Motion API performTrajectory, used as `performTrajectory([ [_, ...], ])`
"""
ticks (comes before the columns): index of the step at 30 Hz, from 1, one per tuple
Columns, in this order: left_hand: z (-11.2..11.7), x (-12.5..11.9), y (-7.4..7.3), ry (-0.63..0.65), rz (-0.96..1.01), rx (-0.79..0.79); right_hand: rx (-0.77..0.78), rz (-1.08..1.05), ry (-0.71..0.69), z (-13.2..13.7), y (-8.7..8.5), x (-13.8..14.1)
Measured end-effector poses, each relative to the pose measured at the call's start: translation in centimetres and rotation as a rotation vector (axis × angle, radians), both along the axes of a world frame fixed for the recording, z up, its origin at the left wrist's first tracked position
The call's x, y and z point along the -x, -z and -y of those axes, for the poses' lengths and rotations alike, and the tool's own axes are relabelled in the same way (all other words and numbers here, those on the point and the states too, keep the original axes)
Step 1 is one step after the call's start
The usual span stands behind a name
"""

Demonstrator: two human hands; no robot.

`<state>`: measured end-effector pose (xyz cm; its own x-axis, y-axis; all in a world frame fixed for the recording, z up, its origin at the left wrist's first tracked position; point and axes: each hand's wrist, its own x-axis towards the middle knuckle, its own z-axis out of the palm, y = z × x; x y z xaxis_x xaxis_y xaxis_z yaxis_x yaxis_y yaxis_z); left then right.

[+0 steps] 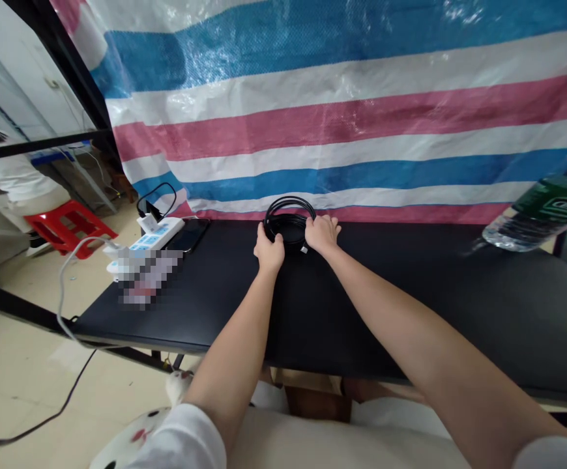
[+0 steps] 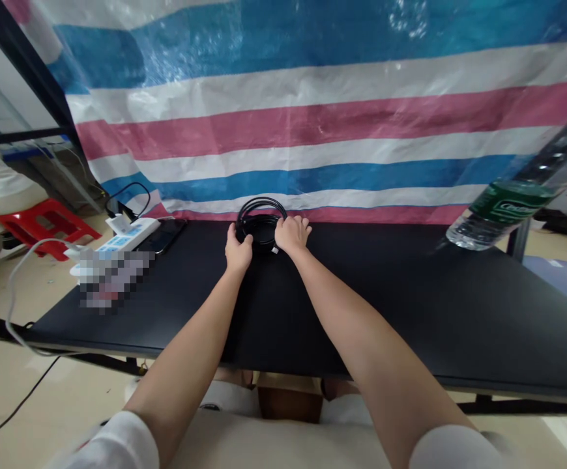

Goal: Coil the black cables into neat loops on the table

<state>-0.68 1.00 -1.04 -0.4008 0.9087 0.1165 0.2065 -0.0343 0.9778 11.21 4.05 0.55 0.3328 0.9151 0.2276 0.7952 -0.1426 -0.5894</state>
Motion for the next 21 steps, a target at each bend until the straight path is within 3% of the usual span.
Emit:
performTrajectory([
  [3,0.4,-0.2,0.0,0.064,-0.302,0.096,0.135,-0.001,0.089,0.0,0.5,0.1],
  [5,0.4,-0.4,0.3,0.084,-0.411,0.094,0.077,0.007,0.119,0.3,1.1,0.0],
  [7,0.4,-0.6,0.6,0.078,-0.455,0.093,-0.052,0.050,0.051,0.7,1.6,-0.3],
  [10,0.5,-0.6,0.6,0.052,-0.429,0.092,-0.123,0.174,-0.279,1.3,2.2,-0.8],
  [13,0.7,-0.4,0.1,-0.001,-0.344,0.092,-0.045,0.290,-0.563,1.7,2.5,-1.3],
  [17,1.0,0.2,-0.8,-0.122,-0.233,0.113,-0.005,0.341,-0.595,2.6,2.7,-2.5],
  [21,1.1,0.9,-1.2,-0.176,-0.198,0.110,-0.029,0.340,-0.582,3.9,3.2,-5.6],
])
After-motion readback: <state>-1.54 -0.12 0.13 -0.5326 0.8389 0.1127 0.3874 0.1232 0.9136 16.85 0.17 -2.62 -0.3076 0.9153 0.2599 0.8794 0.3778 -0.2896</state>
